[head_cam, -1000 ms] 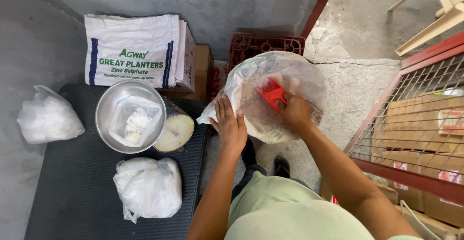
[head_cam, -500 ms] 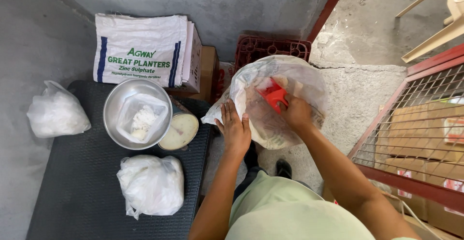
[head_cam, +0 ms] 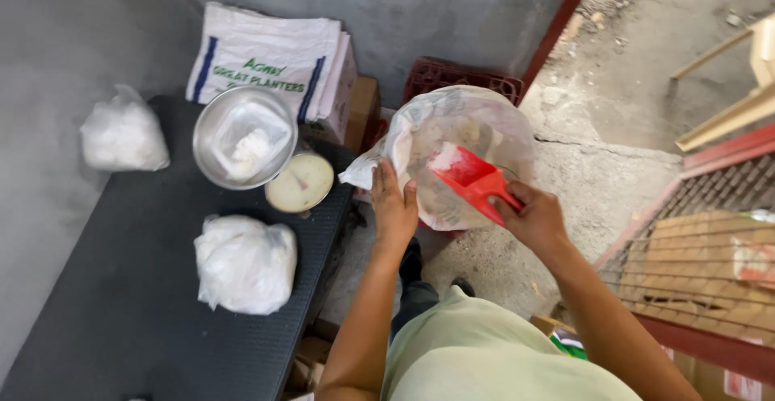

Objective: The recorder weighs white powder using a scale and a scoop, then transfers it into small plastic bags.

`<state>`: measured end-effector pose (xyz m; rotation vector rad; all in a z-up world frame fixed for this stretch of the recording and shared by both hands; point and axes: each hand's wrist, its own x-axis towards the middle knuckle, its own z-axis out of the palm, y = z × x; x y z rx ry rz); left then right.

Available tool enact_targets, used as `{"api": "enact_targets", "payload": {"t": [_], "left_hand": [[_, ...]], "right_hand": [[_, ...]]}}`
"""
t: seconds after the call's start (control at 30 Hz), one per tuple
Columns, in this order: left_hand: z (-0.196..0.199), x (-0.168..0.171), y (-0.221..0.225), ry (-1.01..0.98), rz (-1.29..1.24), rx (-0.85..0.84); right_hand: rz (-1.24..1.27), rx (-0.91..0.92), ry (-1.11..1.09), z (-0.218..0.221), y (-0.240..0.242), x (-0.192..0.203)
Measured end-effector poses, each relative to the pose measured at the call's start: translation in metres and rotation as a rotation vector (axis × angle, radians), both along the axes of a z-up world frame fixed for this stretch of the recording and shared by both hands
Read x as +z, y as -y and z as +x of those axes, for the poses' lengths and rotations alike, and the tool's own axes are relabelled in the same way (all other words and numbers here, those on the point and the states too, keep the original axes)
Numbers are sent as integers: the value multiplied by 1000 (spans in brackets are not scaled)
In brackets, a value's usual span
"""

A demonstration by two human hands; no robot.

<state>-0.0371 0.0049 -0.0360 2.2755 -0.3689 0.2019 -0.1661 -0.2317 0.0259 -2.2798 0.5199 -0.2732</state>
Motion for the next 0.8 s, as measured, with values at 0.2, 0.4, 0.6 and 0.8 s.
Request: {"api": "enact_targets", "payload": {"t": [0.2, 0.4, 0.6, 0.8], "left_hand": [[-23, 38, -19, 164, -97, 75], [-11, 82, -67, 399, -77, 164], [25, 116, -137, 498, 73, 368], [50, 106, -169, 123, 141, 263]], "right_hand": [[43, 126, 111, -2, -2, 65], [-1, 262, 115, 34, -29, 118], [-79, 459, 202, 93, -70, 152], [-325, 640, 350, 180, -124, 153]]}}
